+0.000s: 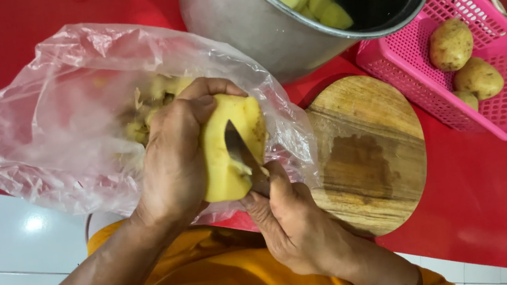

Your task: Peeling and slicing potatoes using a knife on a wooden cutting board.

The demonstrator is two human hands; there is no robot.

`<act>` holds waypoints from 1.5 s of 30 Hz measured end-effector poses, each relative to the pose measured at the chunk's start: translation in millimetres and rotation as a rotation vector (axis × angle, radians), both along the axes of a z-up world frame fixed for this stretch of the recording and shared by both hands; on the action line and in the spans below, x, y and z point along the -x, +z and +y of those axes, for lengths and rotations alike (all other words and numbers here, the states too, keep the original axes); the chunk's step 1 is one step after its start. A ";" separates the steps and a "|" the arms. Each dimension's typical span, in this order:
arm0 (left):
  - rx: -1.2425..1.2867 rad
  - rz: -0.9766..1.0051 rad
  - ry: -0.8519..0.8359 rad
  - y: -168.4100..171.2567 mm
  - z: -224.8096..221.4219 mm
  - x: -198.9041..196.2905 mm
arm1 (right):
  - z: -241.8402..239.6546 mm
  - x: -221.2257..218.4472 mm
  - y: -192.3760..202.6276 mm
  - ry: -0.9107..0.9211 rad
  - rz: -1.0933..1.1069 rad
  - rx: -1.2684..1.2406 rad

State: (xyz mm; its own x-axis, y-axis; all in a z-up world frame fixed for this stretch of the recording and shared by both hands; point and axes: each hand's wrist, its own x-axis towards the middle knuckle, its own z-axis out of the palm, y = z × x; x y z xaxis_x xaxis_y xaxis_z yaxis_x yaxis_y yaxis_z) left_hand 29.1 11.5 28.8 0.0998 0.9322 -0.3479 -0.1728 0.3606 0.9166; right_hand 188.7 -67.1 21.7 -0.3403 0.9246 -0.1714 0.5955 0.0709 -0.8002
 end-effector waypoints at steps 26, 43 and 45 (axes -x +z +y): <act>-0.307 0.100 0.220 -23.3 -9.9 -5.8 | 8.1 -22.2 -13.0 0.192 -0.067 -0.203; -0.424 0.225 0.274 -13.6 -15.7 -16.6 | 3.7 -19.0 -11.1 0.155 -0.058 -0.358; -0.263 0.201 0.316 -9.8 -16.8 -17.7 | 4.1 -18.9 -9.2 0.141 -0.067 -0.289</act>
State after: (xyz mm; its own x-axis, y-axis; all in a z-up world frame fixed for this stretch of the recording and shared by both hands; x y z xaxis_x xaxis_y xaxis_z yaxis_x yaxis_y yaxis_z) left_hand 46.8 -5.2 19.0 -0.2492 0.9653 -0.0783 -0.0461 0.0689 0.9966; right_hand 207.7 -63.1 12.5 -0.4655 0.8827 0.0645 0.6145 0.3748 -0.6942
